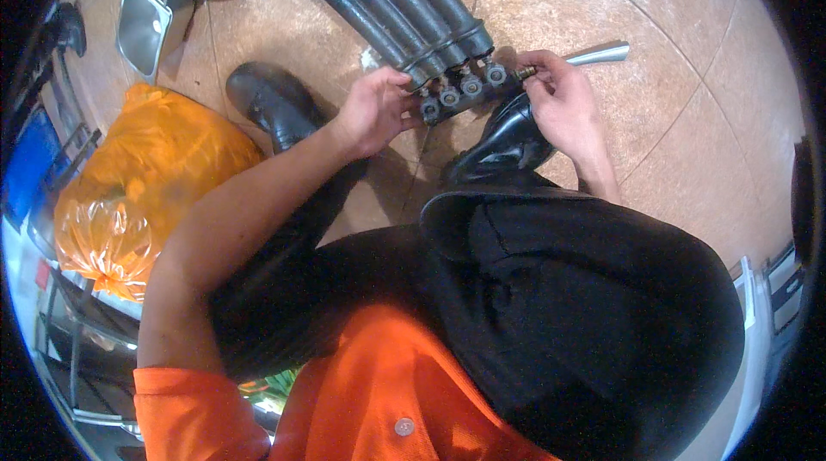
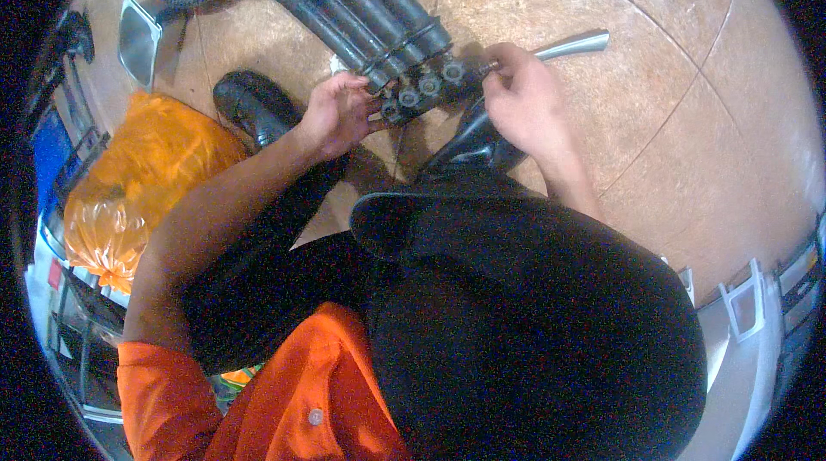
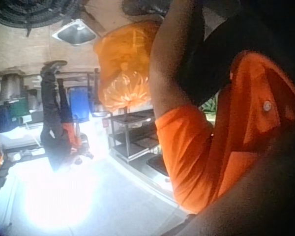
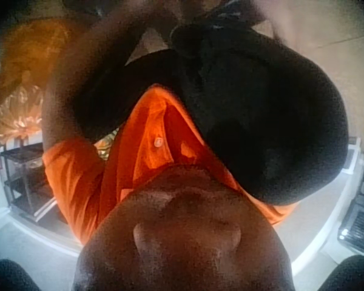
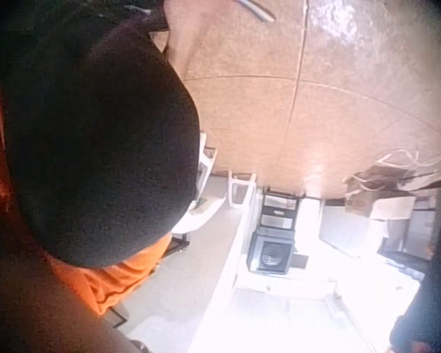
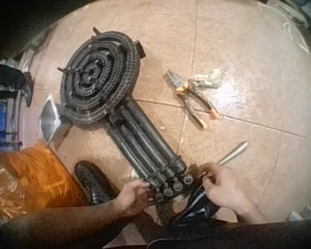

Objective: The person sits on the floor and uses pliers to adjust a bolt on a mechanical part. They then wipe the part with a cloth, pick up a metal tray, and move to a different area to connect a hose to the part.

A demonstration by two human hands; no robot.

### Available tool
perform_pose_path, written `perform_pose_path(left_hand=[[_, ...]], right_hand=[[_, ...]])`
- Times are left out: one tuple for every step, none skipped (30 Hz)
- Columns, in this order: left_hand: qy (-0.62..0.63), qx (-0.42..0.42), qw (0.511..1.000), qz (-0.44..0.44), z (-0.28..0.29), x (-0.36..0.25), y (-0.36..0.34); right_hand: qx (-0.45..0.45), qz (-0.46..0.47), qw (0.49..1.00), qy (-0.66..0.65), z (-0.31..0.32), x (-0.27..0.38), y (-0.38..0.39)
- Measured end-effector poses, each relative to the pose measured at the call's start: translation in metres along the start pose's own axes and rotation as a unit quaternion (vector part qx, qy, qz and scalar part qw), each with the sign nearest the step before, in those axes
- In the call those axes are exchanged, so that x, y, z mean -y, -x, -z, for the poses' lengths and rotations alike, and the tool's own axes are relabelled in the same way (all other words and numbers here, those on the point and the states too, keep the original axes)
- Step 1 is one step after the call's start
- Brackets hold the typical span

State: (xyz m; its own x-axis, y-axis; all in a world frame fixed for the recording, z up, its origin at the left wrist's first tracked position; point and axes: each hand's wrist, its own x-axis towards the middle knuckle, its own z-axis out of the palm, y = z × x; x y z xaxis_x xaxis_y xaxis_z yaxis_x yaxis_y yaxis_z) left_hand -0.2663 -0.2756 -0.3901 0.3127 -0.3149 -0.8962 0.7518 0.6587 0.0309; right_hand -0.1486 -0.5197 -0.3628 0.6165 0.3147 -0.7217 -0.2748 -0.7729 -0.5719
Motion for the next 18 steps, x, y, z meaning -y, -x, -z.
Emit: perform_pose_path(left_hand=[[-0.005, -0.001, 1.000, 0.001, 0.000, -0.001, 0.000], [-0.009, 0.012, 1.000, 0.000, 0.001, -0.001, -0.001], [-0.013, 0.024, 1.000, 0.000, 0.002, -0.002, -0.001], [-0.016, 0.035, 0.999, 0.001, 0.003, -0.002, -0.001], [-0.010, 0.032, 0.999, 0.000, 0.002, -0.004, -0.001], [-0.004, 0.028, 1.000, 0.000, 0.002, -0.007, -0.001], [0.003, 0.024, 1.000, -0.001, 0.001, -0.009, -0.001], [-0.008, 0.024, 1.000, -0.001, 0.002, -0.009, -0.002], [-0.019, 0.024, 1.000, -0.001, 0.004, -0.009, -0.003], [-0.030, 0.024, 0.999, -0.001, 0.005, -0.009, -0.004], [-0.031, 0.025, 0.999, -0.003, 0.005, -0.009, -0.004], [-0.032, 0.026, 0.999, -0.004, 0.004, -0.009, -0.004], [-0.033, 0.027, 0.999, -0.006, 0.004, -0.008, -0.005], [-0.030, 0.024, 0.999, -0.006, 0.003, -0.009, -0.004], [-0.027, 0.020, 0.999, -0.006, 0.002, -0.009, -0.004], [-0.024, 0.017, 1.000, -0.005, 0.001, -0.009, -0.004], [-0.026, 0.013, 1.000, -0.008, 0.000, -0.010, -0.003], [-0.028, 0.010, 1.000, -0.010, -0.001, -0.010, -0.003]], right_hand=[[-0.001, -0.020, 1.000, -0.007, 0.000, 0.004, 0.000], [-0.001, -0.041, 0.999, -0.014, 0.000, 0.006, 0.000], [-0.010, -0.031, 0.999, -0.015, 0.000, 0.006, -0.001], [-0.019, -0.022, 0.999, -0.016, 0.000, 0.006, -0.002], [-0.027, -0.012, 0.999, -0.015, 0.000, 0.007, -0.003], [-0.025, -0.015, 1.000, -0.010, 0.000, 0.008, -0.005], [-0.024, -0.019, 1.000, -0.005, 0.001, 0.011, -0.009], [-0.023, -0.022, 0.999, -0.002, 0.003, 0.012, -0.011], [-0.035, -0.010, 0.999, -0.008, 0.001, 0.009, -0.011], [-0.047, 0.002, 0.999, -0.014, -0.002, 0.003, -0.012], [-0.057, 0.014, 0.998, -0.019, -0.004, -0.001, -0.012], [-0.053, 0.005, 0.998, -0.023, -0.005, -0.001, -0.014], [-0.050, -0.004, 0.998, -0.026, -0.005, -0.001, -0.016], [-0.047, -0.015, 0.998, -0.030, -0.004, 0.000, -0.017], [-0.053, -0.017, 0.998, -0.020, -0.005, 0.000, -0.017], [-0.059, -0.019, 0.998, -0.011, -0.006, 0.002, -0.016], [-0.065, -0.020, 0.998, -0.001, -0.006, 0.002, -0.016], [-0.067, -0.017, 0.998, -0.012, -0.006, 0.002, -0.016]])
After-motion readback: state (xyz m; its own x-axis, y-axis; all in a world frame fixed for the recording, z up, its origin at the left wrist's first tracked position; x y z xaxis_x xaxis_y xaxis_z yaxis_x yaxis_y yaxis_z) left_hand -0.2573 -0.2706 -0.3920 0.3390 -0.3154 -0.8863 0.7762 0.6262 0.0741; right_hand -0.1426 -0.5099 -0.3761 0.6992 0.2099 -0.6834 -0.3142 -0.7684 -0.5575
